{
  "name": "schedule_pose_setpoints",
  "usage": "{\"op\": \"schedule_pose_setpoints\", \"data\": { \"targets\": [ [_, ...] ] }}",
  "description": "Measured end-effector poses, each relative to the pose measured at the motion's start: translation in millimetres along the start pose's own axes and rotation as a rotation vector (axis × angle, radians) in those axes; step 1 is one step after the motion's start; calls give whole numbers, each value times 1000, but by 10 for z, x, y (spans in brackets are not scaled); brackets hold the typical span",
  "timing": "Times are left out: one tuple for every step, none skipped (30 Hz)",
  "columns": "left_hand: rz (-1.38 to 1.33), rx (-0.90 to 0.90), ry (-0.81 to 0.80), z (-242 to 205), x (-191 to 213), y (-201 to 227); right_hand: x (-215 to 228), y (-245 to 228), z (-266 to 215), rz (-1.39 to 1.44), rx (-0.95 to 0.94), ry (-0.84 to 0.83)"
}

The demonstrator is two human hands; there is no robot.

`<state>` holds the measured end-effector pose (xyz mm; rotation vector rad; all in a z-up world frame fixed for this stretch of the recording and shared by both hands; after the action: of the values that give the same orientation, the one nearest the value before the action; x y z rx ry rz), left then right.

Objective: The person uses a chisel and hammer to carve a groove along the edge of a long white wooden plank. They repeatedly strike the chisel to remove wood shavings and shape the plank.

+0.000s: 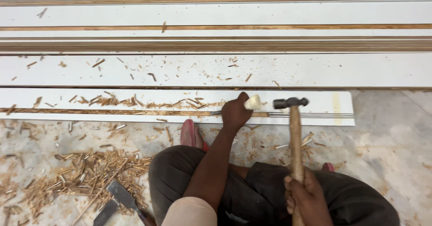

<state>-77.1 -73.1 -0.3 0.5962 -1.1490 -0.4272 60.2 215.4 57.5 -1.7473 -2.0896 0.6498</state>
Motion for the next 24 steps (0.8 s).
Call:
{"op": "schedule_pose_setpoints", "data": {
  "targets": [
    [6,14,20,2,22,-1,134,-61,-32,23,11,30],
    [9,17,34,28,44,12,290,-129,-70,57,26,66],
    [12,21,49,56,71,35,442,-187,-112,91,40,102],
    [-145,31,65,93,71,50,591,-273,-188,106,102,141],
    [-303,43,80,165,68,64,742,-362,-272,120,163,180],
    [-459,66,87,202,39,100,864,-413,-365,131,214,221],
    [-592,35,34,237,-40,229,1010,-413,-439,124,197,302],
    [-724,1,-13,272,-103,371,1175,-460,-511,113,185,378],
    [-855,-31,-60,291,-173,542,1315,-485,-592,102,173,454],
    [-886,-23,-132,301,-263,671,1345,-543,-649,112,225,447],
    [-915,-14,-204,301,-354,805,1375,-590,-709,122,277,439],
    [-939,-3,-279,289,-440,931,1399,-621,-756,133,326,429],
    [-921,-13,-311,294,-491,1049,1411,-613,-758,160,334,405],
    [-901,-22,-339,301,-542,1155,1404,-605,-734,186,343,376],
    [-880,-32,-368,312,-598,1251,1400,-595,-711,212,352,348],
    [-854,-19,-405,332,-670,1312,1393,-590,-679,223,357,325],
    [-828,-5,-442,355,-749,1363,1386,-587,-649,235,361,302],
    [-800,4,-478,384,-822,1400,1386,-587,-631,248,369,278],
    [-781,0,-494,414,-871,1426,1401,-574,-630,249,368,272],
    [-762,-4,-509,444,-916,1439,1407,-566,-627,249,368,267],
    [-744,-7,-525,467,-957,1444,1407,-557,-625,249,367,262],
    [-722,-3,-530,474,-988,1431,1416,-547,-628,260,376,256],
    [-701,1,-534,481,-1009,1411,1421,-538,-624,270,385,250],
    [-679,8,-539,473,-1023,1387,1424,-530,-619,279,391,243]
  ]
}}
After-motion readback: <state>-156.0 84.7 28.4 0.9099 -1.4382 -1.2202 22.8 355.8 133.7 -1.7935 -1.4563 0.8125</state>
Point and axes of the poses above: each hand's wrist, its own z-axis towards the middle knuckle, its own x-axis out of the back of the hand, y = z × x, the point moved 10 cm from there along z, towards the middle knuckle, and after that the axes turned 13 degrees about -x, right-handed, at the moved point
